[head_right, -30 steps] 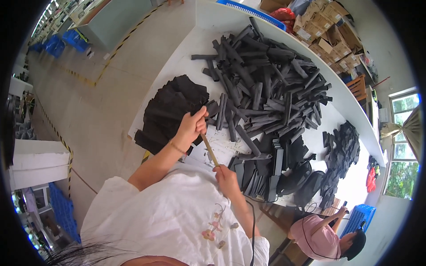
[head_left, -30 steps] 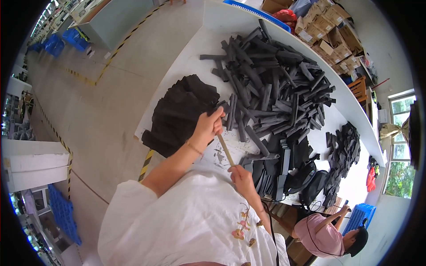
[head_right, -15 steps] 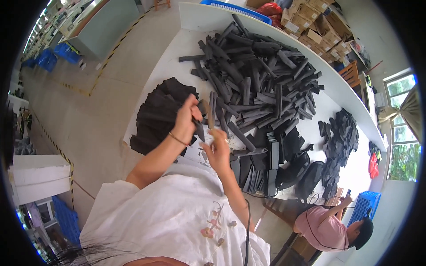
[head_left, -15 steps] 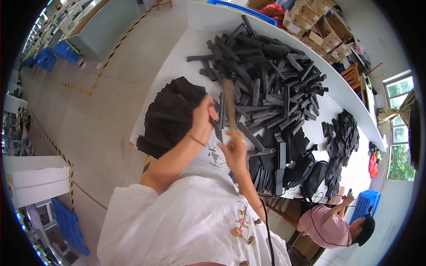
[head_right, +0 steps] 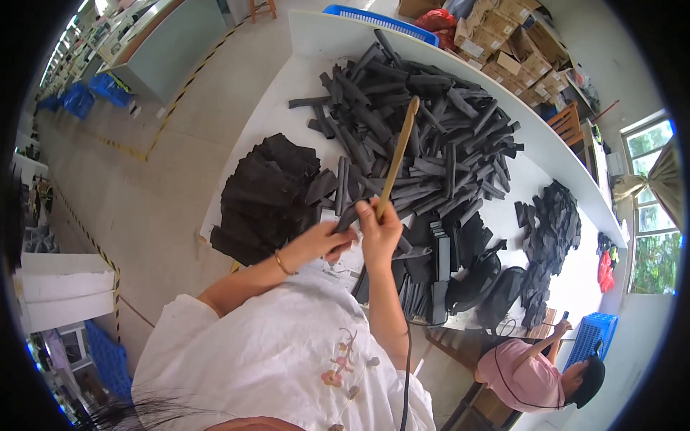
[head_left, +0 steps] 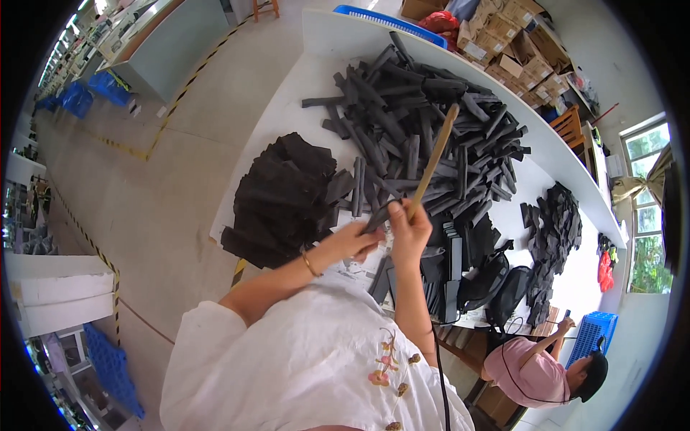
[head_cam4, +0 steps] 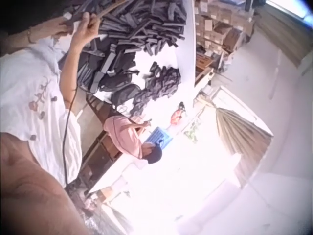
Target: Inserting wooden rods into black foam tubes as part of an assembly process.
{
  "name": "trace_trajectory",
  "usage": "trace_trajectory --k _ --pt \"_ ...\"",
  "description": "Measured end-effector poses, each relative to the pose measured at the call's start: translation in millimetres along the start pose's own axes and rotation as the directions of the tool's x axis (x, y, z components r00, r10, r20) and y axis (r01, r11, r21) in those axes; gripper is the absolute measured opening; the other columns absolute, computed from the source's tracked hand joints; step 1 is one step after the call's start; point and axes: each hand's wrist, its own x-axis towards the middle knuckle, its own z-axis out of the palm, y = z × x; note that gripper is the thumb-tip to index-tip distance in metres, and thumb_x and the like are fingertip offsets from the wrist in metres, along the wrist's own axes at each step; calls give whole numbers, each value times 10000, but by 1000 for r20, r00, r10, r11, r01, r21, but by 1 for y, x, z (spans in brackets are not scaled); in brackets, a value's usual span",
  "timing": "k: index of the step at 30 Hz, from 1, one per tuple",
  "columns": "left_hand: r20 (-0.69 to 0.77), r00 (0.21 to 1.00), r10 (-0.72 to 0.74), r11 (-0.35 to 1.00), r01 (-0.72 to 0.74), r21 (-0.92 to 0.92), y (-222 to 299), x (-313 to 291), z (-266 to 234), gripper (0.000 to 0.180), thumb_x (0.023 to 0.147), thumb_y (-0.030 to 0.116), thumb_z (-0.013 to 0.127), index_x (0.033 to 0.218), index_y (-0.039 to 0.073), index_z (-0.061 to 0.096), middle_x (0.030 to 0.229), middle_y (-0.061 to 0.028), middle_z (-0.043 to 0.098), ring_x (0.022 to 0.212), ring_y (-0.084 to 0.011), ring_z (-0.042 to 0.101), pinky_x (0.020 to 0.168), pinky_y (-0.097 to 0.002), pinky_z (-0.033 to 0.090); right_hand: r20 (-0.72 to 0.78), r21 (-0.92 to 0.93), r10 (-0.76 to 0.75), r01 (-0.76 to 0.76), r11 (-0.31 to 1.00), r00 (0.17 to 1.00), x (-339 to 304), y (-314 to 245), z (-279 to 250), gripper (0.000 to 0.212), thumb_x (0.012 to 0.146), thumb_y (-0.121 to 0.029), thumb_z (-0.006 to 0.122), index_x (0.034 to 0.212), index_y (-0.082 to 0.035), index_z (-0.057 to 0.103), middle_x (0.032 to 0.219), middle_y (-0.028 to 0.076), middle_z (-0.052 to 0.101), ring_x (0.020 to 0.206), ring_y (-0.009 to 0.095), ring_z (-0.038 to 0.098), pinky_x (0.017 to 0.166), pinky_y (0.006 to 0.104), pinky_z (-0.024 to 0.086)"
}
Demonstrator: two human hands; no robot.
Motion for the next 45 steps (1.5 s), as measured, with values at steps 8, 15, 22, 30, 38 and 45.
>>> trace_trajectory --k 8,15,22,30,38,45 --pt "190 973 -133 991 126 51 -43 -20 5 358 977 284 425 776 9 538 551 -19 491 429 -104 471 437 -264 387 -297 204 13 51 978 955 48 4 -6 146 879 -181 672 830 -61 607 598 -82 449 446 4 318 393 193 209" --pt "-543 748 381 885 -465 -18 19 6 -4 160 933 166 575 927 8 601 773 19 571 736 -47 535 690 -201 453 -98 30 87 -85 996 991 42 -9 -17 158 877 -218 679 896 -68 634 611 -90 452 455 -5 356 400 168 240" --pt "-396 898 192 882 -335 -333 21 34 -29 150 905 178 620 970 43 615 838 36 583 755 -30 525 654 -190 418 219 107 137 -163 981 966 11 14 -5 146 875 -155 672 848 -69 557 613 -80 436 485 10 351 435 178 237" --pt "-404 913 55 961 -158 -227 -10 14 -22 234 933 258 571 845 41 581 682 -14 546 567 -92 519 487 -240 390 -115 -197 -119 95 976 986 61 4 -34 166 890 -217 655 840 -77 582 600 -53 464 494 32 396 433 196 277" --pt "-382 576 723 414 81 907 -28 -50 -106 241 662 72 758 846 68 602 881 -56 570 905 -280 532 787 -373 447 99 -605 -88 130 785 991 35 57 -76 220 926 -144 572 1103 -21 528 725 63 557 628 132 497 603 271 434" --pt "-292 619 729 348 32 937 -34 -59 -147 123 713 56 705 790 86 613 877 -12 621 904 -232 550 780 -343 427 518 -697 -19 434 570 855 -13 22 -55 164 829 -102 653 990 -82 675 721 94 597 580 196 574 551 295 449"
